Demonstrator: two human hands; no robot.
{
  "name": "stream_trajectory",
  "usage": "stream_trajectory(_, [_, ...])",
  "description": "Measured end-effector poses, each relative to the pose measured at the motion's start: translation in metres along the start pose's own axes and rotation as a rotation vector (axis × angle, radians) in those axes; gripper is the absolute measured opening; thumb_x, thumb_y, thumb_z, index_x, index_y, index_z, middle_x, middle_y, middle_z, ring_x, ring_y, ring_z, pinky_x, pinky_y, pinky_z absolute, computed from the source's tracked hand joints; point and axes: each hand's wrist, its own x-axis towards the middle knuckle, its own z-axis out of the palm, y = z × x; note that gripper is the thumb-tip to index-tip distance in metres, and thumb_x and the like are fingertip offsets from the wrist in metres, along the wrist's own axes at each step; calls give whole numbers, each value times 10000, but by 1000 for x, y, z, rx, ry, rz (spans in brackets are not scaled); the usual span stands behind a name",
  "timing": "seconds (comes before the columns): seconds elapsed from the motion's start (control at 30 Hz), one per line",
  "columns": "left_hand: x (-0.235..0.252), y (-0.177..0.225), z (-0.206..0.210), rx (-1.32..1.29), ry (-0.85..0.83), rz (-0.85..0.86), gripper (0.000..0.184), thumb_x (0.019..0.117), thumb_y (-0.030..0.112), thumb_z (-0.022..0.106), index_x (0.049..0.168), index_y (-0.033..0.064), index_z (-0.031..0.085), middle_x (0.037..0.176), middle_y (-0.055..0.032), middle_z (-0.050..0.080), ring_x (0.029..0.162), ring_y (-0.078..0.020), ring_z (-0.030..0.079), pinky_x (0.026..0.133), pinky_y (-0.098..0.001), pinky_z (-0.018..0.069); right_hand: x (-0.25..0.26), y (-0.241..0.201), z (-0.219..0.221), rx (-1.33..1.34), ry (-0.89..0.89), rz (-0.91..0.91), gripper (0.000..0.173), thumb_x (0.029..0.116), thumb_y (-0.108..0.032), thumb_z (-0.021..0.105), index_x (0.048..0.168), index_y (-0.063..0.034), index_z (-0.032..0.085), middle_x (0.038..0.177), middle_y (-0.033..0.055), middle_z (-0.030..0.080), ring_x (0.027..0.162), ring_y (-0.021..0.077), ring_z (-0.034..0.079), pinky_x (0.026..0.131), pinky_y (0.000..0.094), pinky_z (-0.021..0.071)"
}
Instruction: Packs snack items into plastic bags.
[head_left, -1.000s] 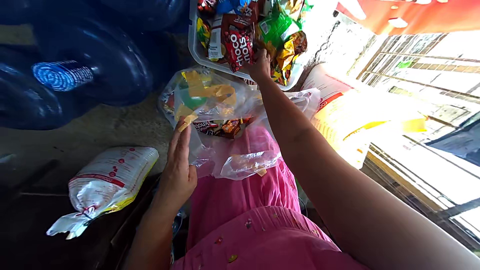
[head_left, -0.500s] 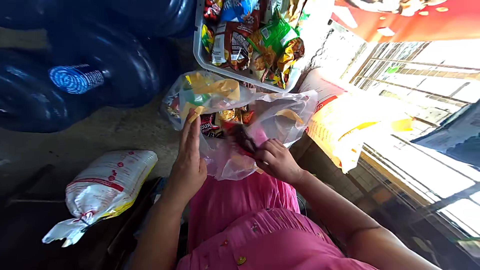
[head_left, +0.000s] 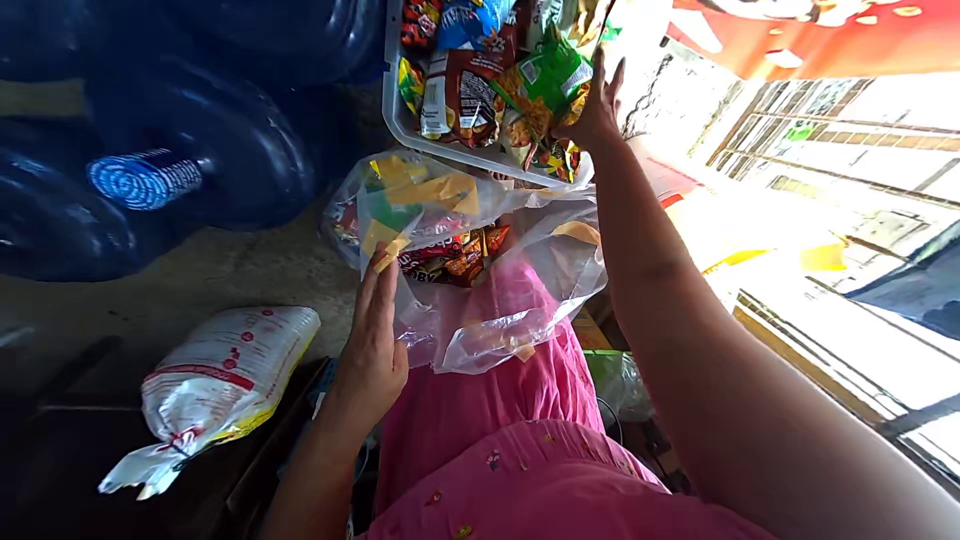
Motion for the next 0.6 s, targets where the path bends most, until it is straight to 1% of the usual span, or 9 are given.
stream_trajectory(0.03, [-1, 0, -1, 11, 2, -4, 906, 789, -55, 487, 1639, 76, 203, 1694, -158, 208, 1537, -285, 299, 1168, -434, 394, 12, -1, -3, -47, -63, -37, 1346, 612, -48, 918, 1670, -179, 95, 1697, 272, -67, 1435, 597, 285, 1071, 688, 387])
stream_trajectory(0.07, [-1, -1, -2, 15, 1, -6, 902, 793, -57, 484, 1640, 75, 201, 1692, -158, 213, 1535, -284, 304, 1165, -432, 399, 22, -1, -6, -83, -128, -79, 1341, 600, 7, 909, 1668, -179, 119, 1697, 277, -11, 1432, 592, 306, 1079, 697, 385])
stream_trajectory(0.1, [-1, -2, -1, 14, 4, -5, 899, 795, -61, 481, 1639, 76, 203, 1690, -159, 221, 1531, -282, 311, 1163, -430, 402, 30, 0, -8, -100, -178, -128, 1278, 609, 29, 902, 1653, -146, 186, 1673, 304, 122, 1430, 573, 337, 1100, 691, 381])
stream_trajectory(0.17, [0, -5, 0, 9, 6, -8, 900, 798, -59, 481, 1641, 82, 198, 1690, -156, 223, 1529, -276, 319, 1163, -427, 405, 38, 0, -18, -109, -207, -154, 977, 698, 15, 870, 1544, -32, 383, 1530, 336, 392, 1388, 513, 432, 1118, 633, 398])
stream_trajectory(0.23, [3, -4, 1, -4, -2, -13, 913, 792, -70, 482, 1642, 82, 187, 1696, -150, 206, 1532, -273, 312, 1167, -424, 399, 34, -1, -24, -143, -178, -124, 717, 796, -60, 821, 1421, 46, 486, 1417, 319, 529, 1343, 476, 502, 1120, 604, 407])
stream_trajectory(0.33, [5, 2, -1, -8, -11, -15, 919, 785, -91, 492, 1639, 83, 204, 1699, -141, 198, 1532, -271, 310, 1158, -420, 407, 11, -2, -27, -130, -94, -141, 514, 878, -134, 761, 1317, 76, 595, 1323, 309, 613, 1296, 472, 547, 1126, 601, 387])
stream_trajectory(0.43, [5, 2, -3, -2, -15, -26, 916, 787, -115, 502, 1635, 69, 209, 1700, -152, 186, 1530, -287, 312, 1159, -437, 407, -26, 0, -37, -27, 75, -205, 344, 906, -73, 688, 1226, 53, 668, 1252, 282, 653, 1240, 454, 581, 1091, 587, 419])
stream_trajectory(0.53, [8, 1, -3, -8, -8, -24, 918, 792, -151, 505, 1634, 59, 206, 1699, -166, 180, 1535, -299, 302, 1169, -452, 397, -87, -5, -61, 75, 282, -368, 286, 903, -52, 669, 1159, 73, 694, 1142, 288, 669, 1134, 441, 622, 998, 568, 482])
stream_trajectory(0.6, [13, 2, -3, -20, -10, -13, 905, 802, -169, 504, 1629, 42, 205, 1698, -170, 181, 1539, -302, 288, 1177, -469, 386, -146, -22, -87, 142, 280, -440, 231, 905, -29, 669, 1107, 83, 682, 1128, 267, 668, 1094, 367, 649, 944, 495, 544])
